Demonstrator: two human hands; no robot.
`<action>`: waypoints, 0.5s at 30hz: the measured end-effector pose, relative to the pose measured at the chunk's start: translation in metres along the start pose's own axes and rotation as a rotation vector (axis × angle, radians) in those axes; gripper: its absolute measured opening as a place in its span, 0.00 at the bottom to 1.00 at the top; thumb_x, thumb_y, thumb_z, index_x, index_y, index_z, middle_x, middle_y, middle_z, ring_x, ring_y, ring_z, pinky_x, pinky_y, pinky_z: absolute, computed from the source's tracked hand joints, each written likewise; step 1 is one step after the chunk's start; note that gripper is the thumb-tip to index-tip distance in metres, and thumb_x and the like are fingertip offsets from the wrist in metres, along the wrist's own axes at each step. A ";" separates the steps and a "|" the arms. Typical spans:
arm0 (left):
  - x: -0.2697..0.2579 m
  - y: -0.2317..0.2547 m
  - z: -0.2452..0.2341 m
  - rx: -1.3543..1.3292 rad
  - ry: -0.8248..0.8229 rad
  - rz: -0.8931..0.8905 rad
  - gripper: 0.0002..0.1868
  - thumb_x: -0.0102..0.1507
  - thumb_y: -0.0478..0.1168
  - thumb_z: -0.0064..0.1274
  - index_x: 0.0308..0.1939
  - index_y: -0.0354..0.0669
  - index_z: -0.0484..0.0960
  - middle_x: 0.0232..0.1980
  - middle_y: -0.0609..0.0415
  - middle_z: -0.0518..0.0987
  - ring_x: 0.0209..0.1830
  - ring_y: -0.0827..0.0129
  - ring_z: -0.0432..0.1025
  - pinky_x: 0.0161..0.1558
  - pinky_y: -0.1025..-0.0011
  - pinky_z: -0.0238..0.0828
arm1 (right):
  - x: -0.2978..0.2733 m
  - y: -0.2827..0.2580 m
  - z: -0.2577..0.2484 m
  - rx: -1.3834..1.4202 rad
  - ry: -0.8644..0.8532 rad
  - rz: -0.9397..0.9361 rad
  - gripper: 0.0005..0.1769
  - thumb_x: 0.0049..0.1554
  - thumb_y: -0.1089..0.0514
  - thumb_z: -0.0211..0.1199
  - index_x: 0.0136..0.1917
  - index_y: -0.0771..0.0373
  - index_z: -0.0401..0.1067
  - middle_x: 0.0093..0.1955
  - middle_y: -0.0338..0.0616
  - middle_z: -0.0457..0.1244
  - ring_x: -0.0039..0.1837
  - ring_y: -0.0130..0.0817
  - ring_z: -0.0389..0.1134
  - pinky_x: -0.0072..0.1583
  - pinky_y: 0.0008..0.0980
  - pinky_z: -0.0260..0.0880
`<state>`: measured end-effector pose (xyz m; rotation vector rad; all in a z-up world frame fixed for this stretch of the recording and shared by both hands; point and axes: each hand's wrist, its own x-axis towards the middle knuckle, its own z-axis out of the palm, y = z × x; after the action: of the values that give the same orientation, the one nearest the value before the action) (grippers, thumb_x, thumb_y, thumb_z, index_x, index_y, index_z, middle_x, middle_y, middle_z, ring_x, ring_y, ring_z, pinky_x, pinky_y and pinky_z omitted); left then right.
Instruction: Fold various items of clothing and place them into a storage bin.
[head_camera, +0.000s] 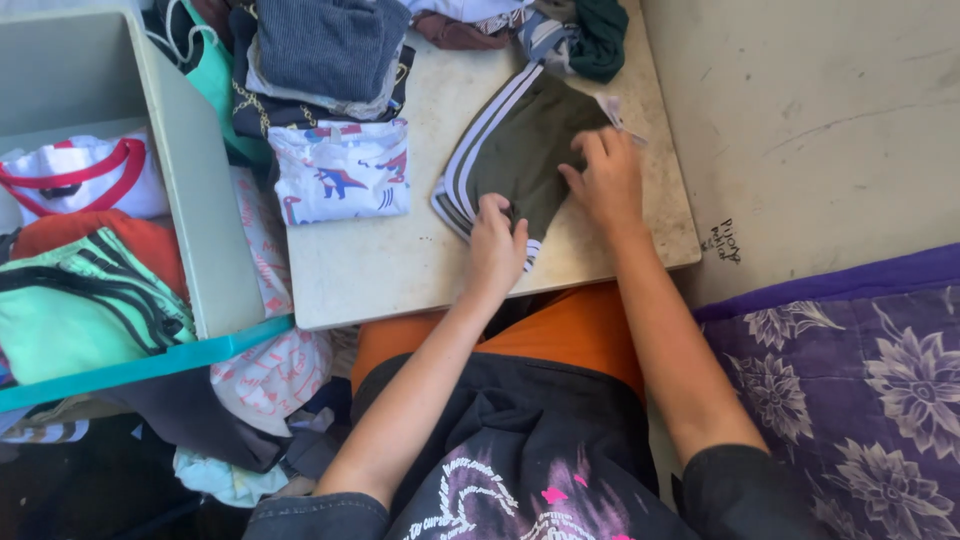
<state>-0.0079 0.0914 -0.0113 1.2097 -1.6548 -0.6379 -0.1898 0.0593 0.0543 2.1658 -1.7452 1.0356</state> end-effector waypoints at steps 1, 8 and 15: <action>0.000 -0.001 0.009 -0.004 0.003 0.007 0.23 0.59 0.33 0.60 0.53 0.32 0.66 0.35 0.37 0.74 0.36 0.43 0.72 0.39 0.53 0.69 | -0.008 -0.001 -0.002 -0.005 0.006 -0.003 0.18 0.45 0.63 0.77 0.49 0.65 0.75 0.47 0.50 0.66 0.53 0.52 0.66 0.56 0.46 0.65; -0.002 0.030 0.030 -0.345 -0.176 -0.457 0.18 0.61 0.30 0.51 0.49 0.37 0.60 0.38 0.43 0.71 0.36 0.44 0.76 0.39 0.52 0.73 | -0.057 -0.010 -0.015 0.304 -0.204 0.166 0.09 0.53 0.66 0.71 0.49 0.65 0.76 0.54 0.49 0.67 0.59 0.48 0.70 0.59 0.41 0.72; 0.038 0.046 -0.053 0.292 -0.373 0.406 0.19 0.49 0.30 0.58 0.44 0.41 0.82 0.58 0.46 0.76 0.64 0.46 0.70 0.65 0.55 0.67 | -0.077 -0.019 -0.040 0.302 -0.223 0.038 0.19 0.57 0.68 0.61 0.63 0.69 0.72 0.67 0.54 0.65 0.76 0.56 0.61 0.74 0.45 0.61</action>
<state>0.0184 0.0803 0.0633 0.9417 -2.2935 -0.3881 -0.1941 0.1476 0.0429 2.5264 -1.8303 1.1734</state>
